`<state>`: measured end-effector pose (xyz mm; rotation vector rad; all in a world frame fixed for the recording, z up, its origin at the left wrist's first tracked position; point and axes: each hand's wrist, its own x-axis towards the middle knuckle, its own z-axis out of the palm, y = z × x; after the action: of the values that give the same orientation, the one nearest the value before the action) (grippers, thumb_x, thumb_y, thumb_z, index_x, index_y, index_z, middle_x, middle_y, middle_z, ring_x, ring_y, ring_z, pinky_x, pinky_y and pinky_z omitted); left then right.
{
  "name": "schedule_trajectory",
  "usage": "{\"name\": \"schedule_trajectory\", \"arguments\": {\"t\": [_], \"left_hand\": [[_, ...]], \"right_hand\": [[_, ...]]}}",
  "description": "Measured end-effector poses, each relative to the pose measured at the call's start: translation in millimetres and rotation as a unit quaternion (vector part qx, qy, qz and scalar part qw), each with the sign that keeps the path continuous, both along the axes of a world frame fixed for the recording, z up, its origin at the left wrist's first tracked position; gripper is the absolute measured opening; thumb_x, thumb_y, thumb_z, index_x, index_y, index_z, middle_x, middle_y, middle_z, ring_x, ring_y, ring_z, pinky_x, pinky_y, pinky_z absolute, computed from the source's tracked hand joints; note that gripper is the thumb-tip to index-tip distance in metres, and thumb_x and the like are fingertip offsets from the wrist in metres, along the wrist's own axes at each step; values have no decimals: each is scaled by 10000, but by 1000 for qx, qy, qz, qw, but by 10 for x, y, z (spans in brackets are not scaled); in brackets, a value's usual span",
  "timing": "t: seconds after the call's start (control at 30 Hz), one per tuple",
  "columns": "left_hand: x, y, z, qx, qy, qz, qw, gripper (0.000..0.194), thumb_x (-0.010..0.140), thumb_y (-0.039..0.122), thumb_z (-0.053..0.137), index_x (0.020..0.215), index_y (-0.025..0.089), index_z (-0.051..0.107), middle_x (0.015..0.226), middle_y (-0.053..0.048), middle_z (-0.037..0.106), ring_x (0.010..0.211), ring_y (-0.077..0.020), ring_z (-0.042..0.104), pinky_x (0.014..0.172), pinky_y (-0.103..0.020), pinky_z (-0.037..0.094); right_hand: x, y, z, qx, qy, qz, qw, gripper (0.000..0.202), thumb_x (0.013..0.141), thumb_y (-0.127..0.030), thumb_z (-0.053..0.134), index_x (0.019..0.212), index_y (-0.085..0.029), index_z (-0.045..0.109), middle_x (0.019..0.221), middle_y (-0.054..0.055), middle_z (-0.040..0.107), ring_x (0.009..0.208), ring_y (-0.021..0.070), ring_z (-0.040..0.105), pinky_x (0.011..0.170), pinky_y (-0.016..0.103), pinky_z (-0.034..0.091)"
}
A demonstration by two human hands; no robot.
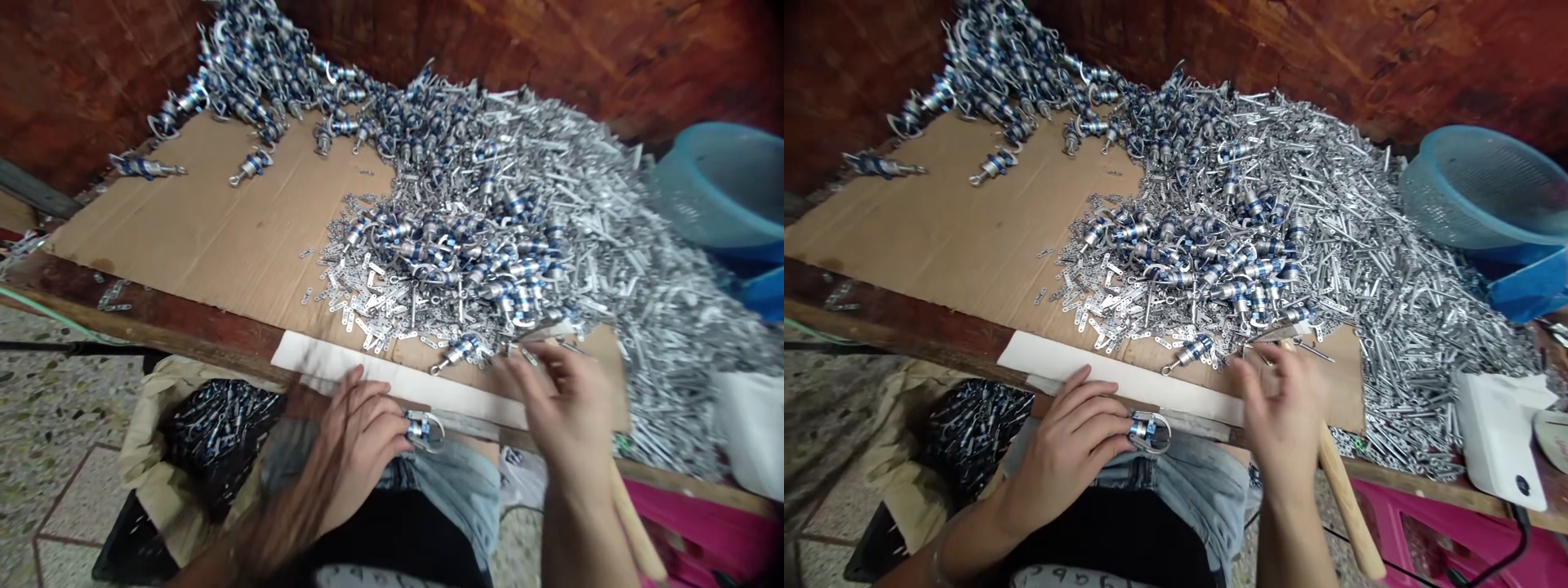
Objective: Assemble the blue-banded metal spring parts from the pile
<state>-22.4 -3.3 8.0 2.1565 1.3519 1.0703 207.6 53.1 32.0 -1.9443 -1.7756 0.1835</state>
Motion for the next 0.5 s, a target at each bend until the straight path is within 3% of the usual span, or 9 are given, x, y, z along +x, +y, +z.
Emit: {"name": "schedule_trajectory", "arguments": {"t": [0.03,0.1,0.17,0.27,0.33,0.4,0.5], "left_hand": [[0,-1,0,0,-6,1,1000,39,814,210,629,778,197,627,769,13,673,933,-197,608,1026,-479,384],[-2,1,-1,-1,-10,-1,1000,33,809,204,634,777,195,633,764,7,671,928,-197,608,1019,-479,391],[-4,7,-1,-1,-7,-2,1000,25,804,194,637,779,195,637,768,6,672,926,-195,607,1017,-480,393],[-2,18,5,6,-7,-4,1000,25,802,199,640,777,196,638,764,5,675,918,-195,611,1009,-478,401],[0,23,15,6,-6,-5,1000,30,806,206,636,777,196,634,757,7,676,910,-197,614,1003,-478,408],[-1,25,24,3,1,-3,1000,41,812,204,626,772,198,628,750,14,677,904,-198,618,999,-479,409],[-7,22,24,2,17,-7,1000,41,816,201,619,775,199,622,754,19,676,906,-201,620,1002,-478,405]], "right_hand": [[149,39,-55,26,-68,-64,995,426,773,-517,566,1003,-160,601,913,141,591,857,303,525,756,467,389],[393,108,-155,20,-150,-115,982,507,783,-556,504,1007,-112,601,875,174,571,860,342,509,745,502,376],[515,135,-202,-9,-164,-104,981,459,831,-511,422,948,-107,607,814,164,567,821,329,516,708,466,392],[440,14,-130,0,-151,-93,984,373,877,-424,351,913,-135,584,789,140,569,774,289,534,648,395,403],[274,-187,-18,-12,-124,-48,991,317,897,-388,335,896,-169,564,712,91,564,661,241,548,561,336,397],[86,-431,90,-40,-78,61,994,235,904,-342,367,905,-200,554,630,35,555,532,187,538,481,286,383],[-154,-715,178,16,-18,198,980,226,888,-223,397,1083,-202,509,764,60,627,637,188,616,549,277,458]]}}
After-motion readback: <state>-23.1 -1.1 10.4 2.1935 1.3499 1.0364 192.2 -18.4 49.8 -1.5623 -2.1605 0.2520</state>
